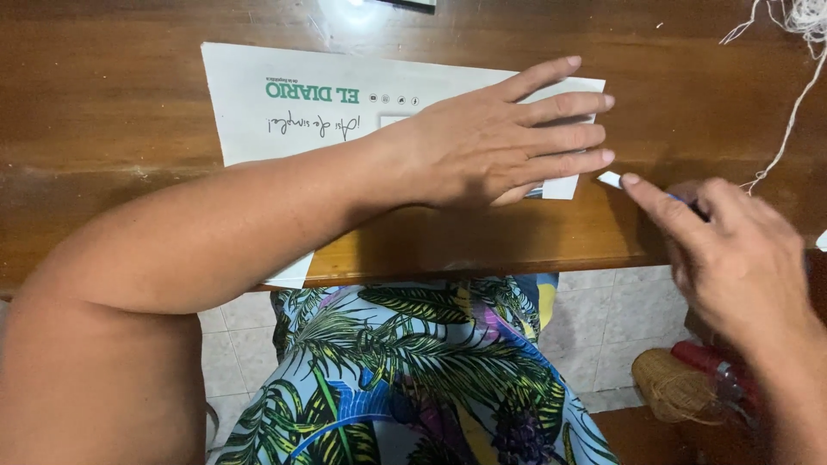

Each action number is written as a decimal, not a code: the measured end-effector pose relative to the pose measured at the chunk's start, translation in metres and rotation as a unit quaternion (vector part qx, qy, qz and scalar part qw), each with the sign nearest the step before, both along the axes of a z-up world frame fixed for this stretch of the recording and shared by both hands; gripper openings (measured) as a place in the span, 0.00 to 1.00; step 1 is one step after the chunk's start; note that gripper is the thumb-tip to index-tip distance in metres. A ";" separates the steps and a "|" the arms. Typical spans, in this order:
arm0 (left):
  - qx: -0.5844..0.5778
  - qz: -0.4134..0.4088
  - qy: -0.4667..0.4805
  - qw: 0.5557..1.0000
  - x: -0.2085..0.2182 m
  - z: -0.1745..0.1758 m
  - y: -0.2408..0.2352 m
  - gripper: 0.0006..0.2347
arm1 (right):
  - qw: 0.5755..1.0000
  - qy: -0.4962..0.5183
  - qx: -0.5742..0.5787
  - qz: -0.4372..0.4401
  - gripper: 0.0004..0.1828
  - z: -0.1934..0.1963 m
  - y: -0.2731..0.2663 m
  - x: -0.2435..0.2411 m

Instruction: Folding and cutting newspaper sheets into smaller sections using a utility knife.

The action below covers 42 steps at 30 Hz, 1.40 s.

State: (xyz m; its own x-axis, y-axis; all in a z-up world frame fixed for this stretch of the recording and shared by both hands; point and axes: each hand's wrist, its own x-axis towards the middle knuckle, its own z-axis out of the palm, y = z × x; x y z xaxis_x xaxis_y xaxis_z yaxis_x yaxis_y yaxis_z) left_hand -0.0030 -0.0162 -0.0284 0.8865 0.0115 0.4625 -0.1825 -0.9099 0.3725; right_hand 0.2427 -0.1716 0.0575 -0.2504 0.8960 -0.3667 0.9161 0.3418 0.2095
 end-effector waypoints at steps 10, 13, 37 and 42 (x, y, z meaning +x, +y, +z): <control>0.014 0.024 0.145 0.989 -0.002 0.022 0.003 0.31 | 0.982 0.171 0.066 -0.037 0.28 -0.005 -0.008 -0.028; 0.039 0.004 0.102 0.994 -0.005 0.023 0.006 0.33 | 0.982 0.165 0.087 -0.023 0.31 -0.003 -0.009 -0.029; -0.053 -0.021 0.041 0.998 -0.007 0.030 0.006 0.21 | 0.953 0.262 0.132 -0.076 0.11 0.006 -0.005 -0.039; -0.045 -0.021 0.057 0.997 -0.006 0.028 0.007 0.24 | 0.944 0.299 0.104 -0.092 0.14 -0.004 -0.004 -0.042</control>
State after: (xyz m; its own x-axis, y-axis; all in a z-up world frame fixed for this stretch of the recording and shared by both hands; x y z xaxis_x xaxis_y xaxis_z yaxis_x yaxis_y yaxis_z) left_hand -0.0090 -0.0096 -0.0005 0.9341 0.0105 0.3568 -0.1710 -0.8642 0.4731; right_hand 0.2005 -0.1758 0.0536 -0.1905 0.9815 -0.0196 0.9316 0.1744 -0.3190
